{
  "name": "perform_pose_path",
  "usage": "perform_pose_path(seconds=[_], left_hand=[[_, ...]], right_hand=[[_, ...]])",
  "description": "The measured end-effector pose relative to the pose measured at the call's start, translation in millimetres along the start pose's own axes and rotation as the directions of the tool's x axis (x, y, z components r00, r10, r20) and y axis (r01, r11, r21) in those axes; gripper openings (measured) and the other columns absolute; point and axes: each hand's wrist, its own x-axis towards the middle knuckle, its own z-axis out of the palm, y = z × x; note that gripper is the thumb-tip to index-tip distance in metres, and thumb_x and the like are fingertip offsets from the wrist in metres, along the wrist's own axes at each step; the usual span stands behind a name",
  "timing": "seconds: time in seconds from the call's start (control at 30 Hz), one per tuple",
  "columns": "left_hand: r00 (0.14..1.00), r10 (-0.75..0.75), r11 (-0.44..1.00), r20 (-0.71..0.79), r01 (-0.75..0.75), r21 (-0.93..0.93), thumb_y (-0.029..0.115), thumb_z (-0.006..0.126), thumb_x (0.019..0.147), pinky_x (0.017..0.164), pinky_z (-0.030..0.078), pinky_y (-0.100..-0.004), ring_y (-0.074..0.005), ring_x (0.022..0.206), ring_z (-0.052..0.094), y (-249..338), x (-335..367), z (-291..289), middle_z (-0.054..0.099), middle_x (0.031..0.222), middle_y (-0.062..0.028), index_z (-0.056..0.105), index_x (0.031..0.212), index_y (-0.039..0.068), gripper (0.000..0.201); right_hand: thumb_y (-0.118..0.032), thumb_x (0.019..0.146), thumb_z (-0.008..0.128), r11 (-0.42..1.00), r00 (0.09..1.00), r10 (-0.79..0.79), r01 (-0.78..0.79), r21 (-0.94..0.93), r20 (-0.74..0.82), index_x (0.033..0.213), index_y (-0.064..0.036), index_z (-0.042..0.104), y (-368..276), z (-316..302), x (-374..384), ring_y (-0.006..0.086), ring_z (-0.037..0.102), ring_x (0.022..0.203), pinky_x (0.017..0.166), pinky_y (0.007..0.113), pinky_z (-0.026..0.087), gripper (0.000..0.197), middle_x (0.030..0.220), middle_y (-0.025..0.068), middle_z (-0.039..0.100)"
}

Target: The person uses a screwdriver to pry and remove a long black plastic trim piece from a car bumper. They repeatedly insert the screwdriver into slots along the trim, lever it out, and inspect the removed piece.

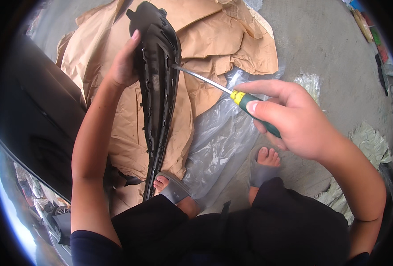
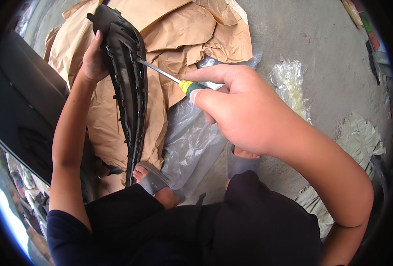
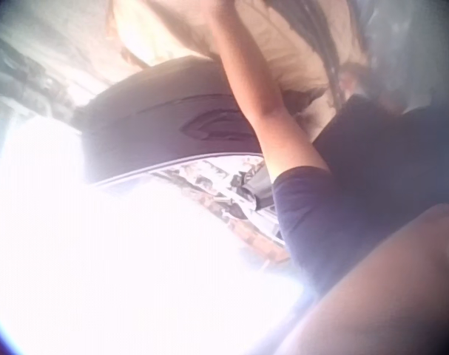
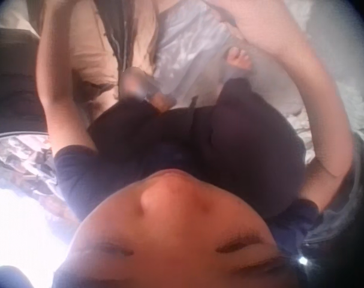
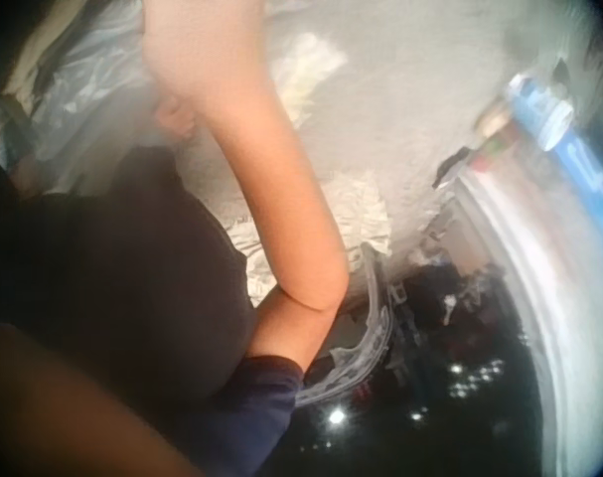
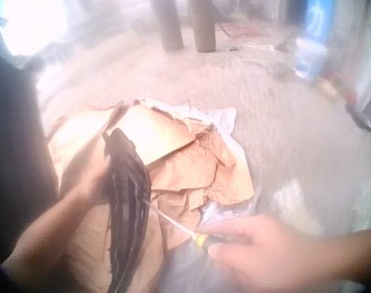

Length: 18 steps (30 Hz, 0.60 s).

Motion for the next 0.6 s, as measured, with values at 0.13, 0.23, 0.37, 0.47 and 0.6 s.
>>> perform_pose_path(seconds=[0.13,0.23,0.37,0.47,0.6], left_hand=[[0.999,-0.015,0.995,0.039,0.011,0.104,0.092,0.052,0.087,0.123,0.042,-0.0546,-0.0406,0.144,0.054,-34,-15,-32,0.053,0.157,-0.0256,0.039,0.163,-0.001,0.12],[0.983,-0.062,0.993,0.174,0.078,-0.086,0.096,0.059,0.078,0.126,0.035,-0.057,-0.0441,0.15,0.047,-54,-30,-40,0.044,0.164,-0.0289,0.033,0.166,0.0,0.133],[0.98,-0.141,0.986,0.143,0.125,0.114,0.086,0.068,0.082,0.119,0.046,-0.0543,-0.04,0.141,0.057,-64,-38,-32,0.054,0.155,-0.0276,0.042,0.161,0.001,0.12],[0.991,-0.134,0.969,0.025,0.126,0.211,0.072,0.067,0.092,0.112,0.053,-0.0499,-0.0347,0.132,0.065,-65,-38,-22,0.063,0.145,-0.0257,0.05,0.154,-0.002,0.097],[0.984,-0.157,0.966,-0.085,0.171,0.193,0.056,0.063,0.102,0.108,0.056,-0.0468,-0.0332,0.123,0.07,-61,-40,-12,0.068,0.137,-0.0236,0.052,0.149,-0.006,0.078]], right_hand=[[-0.013,0.104,0.059,0.997,0.996,0.03,-0.025,-0.071,0.079,0.146,-0.0005,0.062,18,-2,3,0.0069,0.045,0.052,0.047,0.024,0.038,0.045,0.08,0.0036,0.06],[-0.013,0.105,0.059,0.995,0.995,0.043,-0.034,-0.092,0.095,0.148,-0.0003,0.06,26,3,8,0.0063,0.044,0.052,0.045,0.026,0.038,0.046,0.077,0.0011,0.057],[-0.014,0.106,0.059,0.994,0.99,0.098,-0.093,-0.053,0.101,0.15,0.0001,0.057,26,13,15,0.0066,0.045,0.054,0.042,0.028,0.037,0.047,0.076,-0.0008,0.054],[-0.015,0.106,0.06,0.996,0.995,0.061,-0.056,-0.07,0.075,0.149,0.0001,0.058,25,23,17,0.007,0.048,0.058,0.046,0.028,0.04,0.046,0.078,-0.0004,0.055],[-0.014,0.105,0.061,0.986,0.997,0.053,-0.042,-0.159,0.062,0.146,0.0019,0.061,26,34,13,0.0083,0.055,0.068,0.06,0.029,0.048,0.044,0.085,0.0028,0.063]])
